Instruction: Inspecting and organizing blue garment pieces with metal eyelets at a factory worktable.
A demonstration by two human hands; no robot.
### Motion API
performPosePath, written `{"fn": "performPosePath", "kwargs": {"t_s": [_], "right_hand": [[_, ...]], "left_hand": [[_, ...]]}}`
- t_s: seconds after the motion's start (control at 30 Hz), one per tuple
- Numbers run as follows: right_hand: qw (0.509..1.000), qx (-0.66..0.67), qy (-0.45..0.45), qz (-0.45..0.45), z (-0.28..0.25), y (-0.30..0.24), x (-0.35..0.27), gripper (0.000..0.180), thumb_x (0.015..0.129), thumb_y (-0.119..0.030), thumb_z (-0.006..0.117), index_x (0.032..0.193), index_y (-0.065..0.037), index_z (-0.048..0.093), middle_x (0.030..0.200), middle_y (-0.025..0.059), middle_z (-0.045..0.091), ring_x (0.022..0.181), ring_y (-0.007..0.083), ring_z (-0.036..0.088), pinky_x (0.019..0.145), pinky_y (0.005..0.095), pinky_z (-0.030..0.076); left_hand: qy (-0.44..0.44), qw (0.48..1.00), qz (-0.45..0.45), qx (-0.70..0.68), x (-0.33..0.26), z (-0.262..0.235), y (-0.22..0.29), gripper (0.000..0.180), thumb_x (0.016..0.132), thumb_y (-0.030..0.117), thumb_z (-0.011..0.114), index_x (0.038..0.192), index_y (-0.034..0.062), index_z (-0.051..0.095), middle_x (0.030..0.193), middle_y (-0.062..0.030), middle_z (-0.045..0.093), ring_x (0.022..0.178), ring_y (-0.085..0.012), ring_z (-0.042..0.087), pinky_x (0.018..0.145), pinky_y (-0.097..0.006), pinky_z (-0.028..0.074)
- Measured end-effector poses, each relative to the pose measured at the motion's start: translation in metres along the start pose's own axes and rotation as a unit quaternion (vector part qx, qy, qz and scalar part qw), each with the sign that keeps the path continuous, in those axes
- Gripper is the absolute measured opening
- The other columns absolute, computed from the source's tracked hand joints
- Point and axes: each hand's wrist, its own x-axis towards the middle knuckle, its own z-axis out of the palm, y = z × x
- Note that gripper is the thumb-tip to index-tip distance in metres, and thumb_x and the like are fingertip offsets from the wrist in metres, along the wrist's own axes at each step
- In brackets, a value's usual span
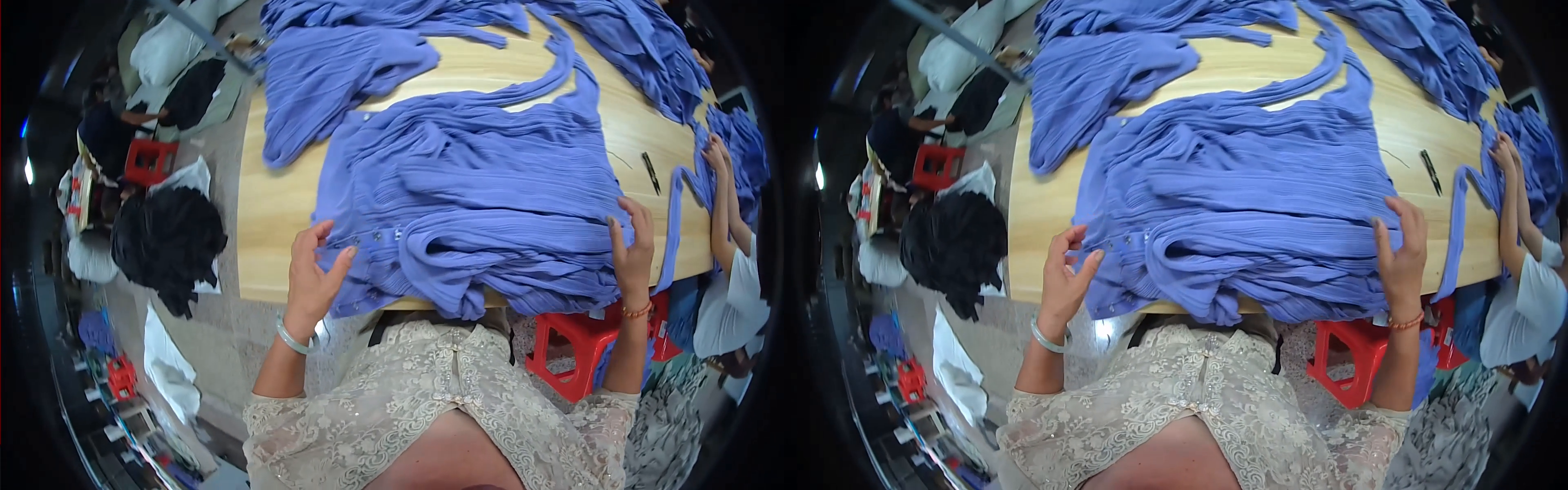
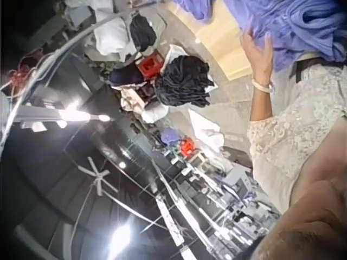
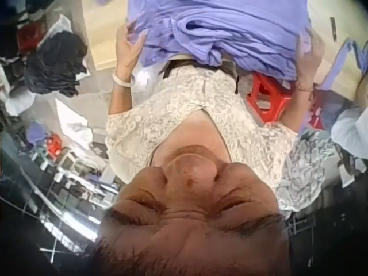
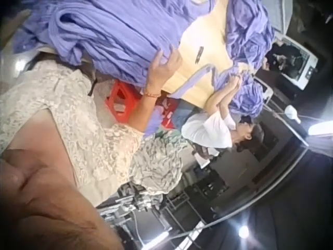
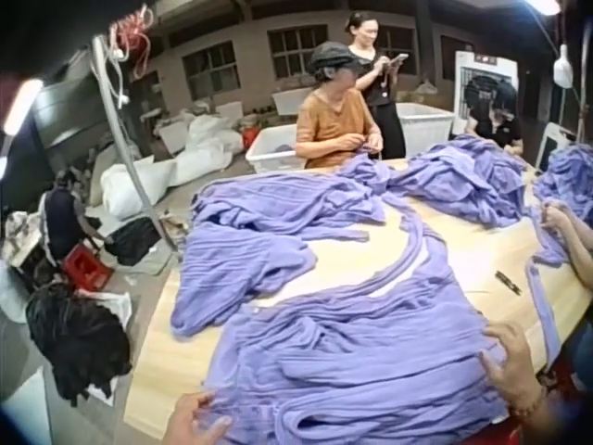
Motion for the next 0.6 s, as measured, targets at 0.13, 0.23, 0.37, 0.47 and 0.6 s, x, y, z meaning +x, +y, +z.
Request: {"fn": "performPosePath", "kwargs": {"t_s": [0.13, 0.23, 0.37, 0.47, 0.6], "right_hand": [[0.987, 0.085, -0.070, -0.113, 0.022, -0.098, -0.004, 0.036, 0.078, -0.007, 0.073, 0.112, -0.004, 0.062, 0.115, 0.0158, 0.061, 0.107, 0.0338, 0.058, 0.093, 0.0410, 0.046], [0.961, 0.128, -0.133, -0.205, 0.042, -0.158, -0.014, 0.042, 0.073, -0.015, 0.079, 0.111, -0.007, 0.063, 0.117, 0.0128, 0.059, 0.108, 0.0331, 0.057, 0.092, 0.0428, 0.046], [0.938, 0.146, -0.143, -0.279, 0.076, -0.215, -0.026, 0.049, 0.070, -0.020, 0.080, 0.115, -0.010, 0.063, 0.120, 0.0108, 0.058, 0.112, 0.0327, 0.055, 0.093, 0.0442, 0.045], [0.935, 0.159, -0.161, -0.273, 0.097, -0.248, -0.028, 0.054, 0.072, -0.024, 0.079, 0.121, -0.011, 0.061, 0.125, 0.0114, 0.056, 0.116, 0.0328, 0.052, 0.096, 0.0450, 0.043], [0.954, 0.068, -0.210, -0.204, 0.123, -0.271, -0.028, 0.081, 0.071, -0.031, 0.080, 0.142, -0.014, 0.045, 0.137, 0.0126, 0.047, 0.128, 0.0329, 0.041, 0.104, 0.0530, 0.030]], "left_hand": [[-0.043, 0.968, -0.139, -0.203, -0.018, -0.010, -0.045, 0.055, 0.084, 0.012, 0.075, 0.131, -0.0011, 0.049, 0.107, -0.0075, 0.057, 0.097, -0.0114, 0.054, 0.078, -0.025, 0.046], [-0.033, 0.952, -0.128, -0.277, -0.012, -0.004, -0.059, 0.058, 0.082, 0.005, 0.075, 0.132, -0.0005, 0.047, 0.099, -0.0029, 0.057, 0.085, -0.0073, 0.055, 0.073, -0.020, 0.046], [-0.044, 0.955, -0.112, -0.272, -0.006, -0.004, -0.065, 0.039, 0.083, 0.001, 0.074, 0.119, -0.0008, 0.058, 0.091, -0.0006, 0.060, 0.078, -0.0049, 0.055, 0.071, -0.018, 0.047], [-0.045, 0.952, -0.101, -0.284, -0.004, -0.005, -0.065, 0.028, 0.084, 0.000, 0.072, 0.110, -0.0013, 0.063, 0.092, -0.0012, 0.063, 0.080, -0.0045, 0.056, 0.071, -0.018, 0.047], [-0.047, 0.925, -0.064, -0.372, -0.009, -0.006, -0.055, 0.023, 0.086, 0.000, 0.070, 0.108, -0.0017, 0.065, 0.096, -0.0015, 0.065, 0.083, -0.0047, 0.057, 0.073, -0.018, 0.047]]}}
